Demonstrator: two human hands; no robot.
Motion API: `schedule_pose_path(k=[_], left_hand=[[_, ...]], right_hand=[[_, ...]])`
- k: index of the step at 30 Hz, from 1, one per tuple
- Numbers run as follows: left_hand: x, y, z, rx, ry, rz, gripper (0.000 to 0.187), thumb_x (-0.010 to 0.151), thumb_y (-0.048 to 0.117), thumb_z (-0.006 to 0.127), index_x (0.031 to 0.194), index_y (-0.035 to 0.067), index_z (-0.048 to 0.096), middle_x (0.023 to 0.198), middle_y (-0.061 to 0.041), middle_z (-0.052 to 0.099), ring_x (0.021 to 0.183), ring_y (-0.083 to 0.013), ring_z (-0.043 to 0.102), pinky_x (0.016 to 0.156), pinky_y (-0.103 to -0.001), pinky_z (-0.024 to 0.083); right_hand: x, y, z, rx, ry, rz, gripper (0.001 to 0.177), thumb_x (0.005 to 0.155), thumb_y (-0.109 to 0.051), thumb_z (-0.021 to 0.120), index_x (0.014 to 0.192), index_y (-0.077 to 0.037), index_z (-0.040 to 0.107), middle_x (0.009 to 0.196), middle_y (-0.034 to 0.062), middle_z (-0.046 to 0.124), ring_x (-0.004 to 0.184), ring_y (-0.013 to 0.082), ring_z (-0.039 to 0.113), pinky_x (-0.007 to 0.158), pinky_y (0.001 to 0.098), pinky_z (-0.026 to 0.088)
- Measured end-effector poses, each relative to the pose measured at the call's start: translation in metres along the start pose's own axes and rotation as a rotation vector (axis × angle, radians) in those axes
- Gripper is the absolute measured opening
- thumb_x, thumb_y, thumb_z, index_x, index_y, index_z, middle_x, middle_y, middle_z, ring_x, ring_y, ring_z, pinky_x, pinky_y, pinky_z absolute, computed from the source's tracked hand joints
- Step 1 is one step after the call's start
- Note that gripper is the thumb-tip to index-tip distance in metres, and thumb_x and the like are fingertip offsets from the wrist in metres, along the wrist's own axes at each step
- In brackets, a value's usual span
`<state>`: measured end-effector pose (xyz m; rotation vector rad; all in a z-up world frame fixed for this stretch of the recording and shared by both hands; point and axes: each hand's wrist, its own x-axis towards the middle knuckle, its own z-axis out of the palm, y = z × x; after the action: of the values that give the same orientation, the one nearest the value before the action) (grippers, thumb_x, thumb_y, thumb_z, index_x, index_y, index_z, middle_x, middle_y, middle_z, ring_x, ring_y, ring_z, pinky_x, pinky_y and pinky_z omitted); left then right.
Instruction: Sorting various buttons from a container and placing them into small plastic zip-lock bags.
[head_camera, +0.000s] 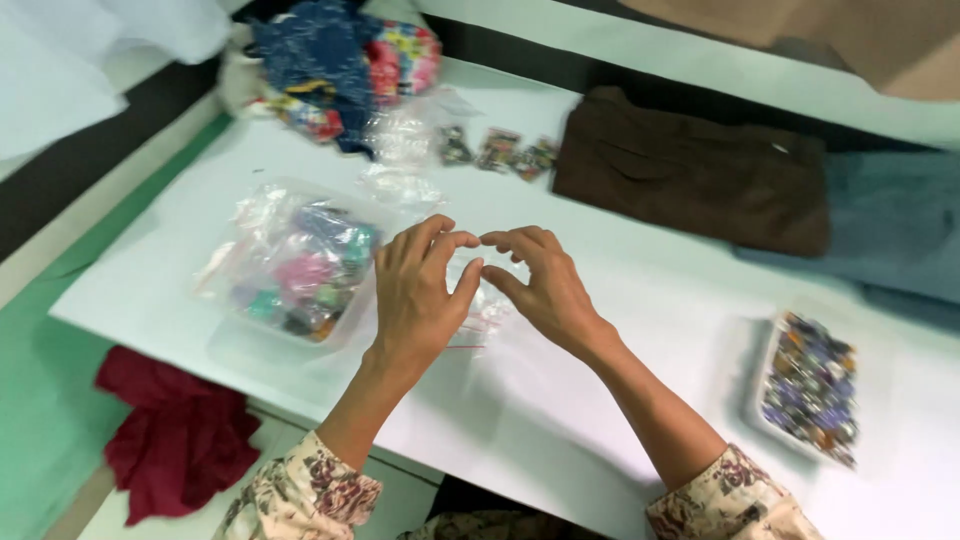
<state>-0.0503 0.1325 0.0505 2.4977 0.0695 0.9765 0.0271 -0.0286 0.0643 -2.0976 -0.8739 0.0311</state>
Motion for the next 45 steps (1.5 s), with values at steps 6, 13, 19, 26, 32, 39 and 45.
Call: schedule_pose_path(k=[6, 13, 19, 26, 32, 39, 45], left_hand=[[-0.01, 0.097, 0.086, -0.196, -0.313, 0.26, 0.017, 0.09, 0.022, 0.072, 0.106, 0.019, 0.069, 0.119, -0.007, 0.061, 0.115, -0.03, 0.059, 0.095, -0.047, 0.041], [-0.027, 0.219, 0.165, -0.413, -0.464, 0.545, 0.026, 0.085, 0.018, 0.075, 0.109, 0.016, 0.066, 0.121, -0.009, 0.06, 0.121, -0.0335, 0.057, 0.094, -0.046, 0.046], [-0.046, 0.279, 0.22, -0.155, -0.708, 0.698, 0.021, 0.076, 0.003, 0.077, 0.094, -0.001, 0.067, 0.102, -0.016, 0.061, 0.103, -0.0318, 0.063, 0.078, -0.035, 0.055], [-0.05, 0.303, 0.298, 0.144, -0.447, 0.621, 0.008, 0.076, 0.002, 0.073, 0.084, 0.002, 0.071, 0.084, -0.012, 0.066, 0.077, -0.0227, 0.067, 0.058, -0.027, 0.057], [0.007, 0.289, 0.263, -0.348, -0.712, 0.511, 0.021, 0.082, -0.017, 0.062, 0.102, -0.013, 0.069, 0.09, -0.025, 0.068, 0.076, -0.0359, 0.074, 0.064, -0.039, 0.063], [0.028, 0.293, 0.249, -0.442, -0.754, 0.421, 0.025, 0.088, -0.01, 0.065, 0.111, -0.004, 0.071, 0.095, -0.019, 0.073, 0.08, -0.0309, 0.077, 0.066, -0.033, 0.064], [0.022, 0.298, 0.242, -0.392, -0.735, 0.476, 0.024, 0.085, -0.015, 0.064, 0.104, -0.005, 0.074, 0.092, -0.02, 0.069, 0.09, -0.0341, 0.073, 0.073, -0.041, 0.061]], right_hand=[[-0.087, 0.047, -0.105, -0.155, 0.013, 0.128, 0.035, 0.091, -0.013, 0.074, 0.125, -0.013, 0.071, 0.118, 0.0118, 0.066, 0.111, 0.0303, 0.067, 0.088, 0.0436, 0.06], [-0.184, 0.071, -0.216, -0.31, 0.031, 0.374, 0.04, 0.087, -0.004, 0.072, 0.126, -0.005, 0.07, 0.124, 0.0204, 0.067, 0.103, 0.0378, 0.072, 0.081, 0.0474, 0.063], [-0.207, 0.101, -0.227, -0.633, -0.236, 0.771, 0.071, 0.08, -0.01, 0.082, 0.146, -0.015, 0.055, 0.133, 0.0207, 0.061, 0.122, 0.0372, 0.067, 0.09, 0.0415, 0.066], [-0.209, 0.181, -0.22, -0.681, -0.032, 0.603, 0.063, 0.079, -0.002, 0.079, 0.139, -0.009, 0.059, 0.124, 0.0223, 0.062, 0.113, 0.0445, 0.068, 0.08, 0.0482, 0.066], [-0.203, 0.194, -0.242, -0.547, 0.216, 0.51, 0.039, 0.085, 0.005, 0.074, 0.124, -0.002, 0.071, 0.111, 0.0203, 0.071, 0.1, 0.0385, 0.074, 0.078, 0.0418, 0.065], [-0.207, 0.173, -0.253, -0.443, 0.363, 0.429, 0.032, 0.089, 0.007, 0.072, 0.121, 0.001, 0.072, 0.112, 0.0194, 0.072, 0.103, 0.0366, 0.073, 0.078, 0.0398, 0.064], [-0.219, 0.172, -0.258, -0.414, 0.371, 0.407, 0.028, 0.092, 0.007, 0.07, 0.118, -0.002, 0.073, 0.121, 0.0163, 0.07, 0.1, 0.0291, 0.074, 0.075, 0.0359, 0.065]])
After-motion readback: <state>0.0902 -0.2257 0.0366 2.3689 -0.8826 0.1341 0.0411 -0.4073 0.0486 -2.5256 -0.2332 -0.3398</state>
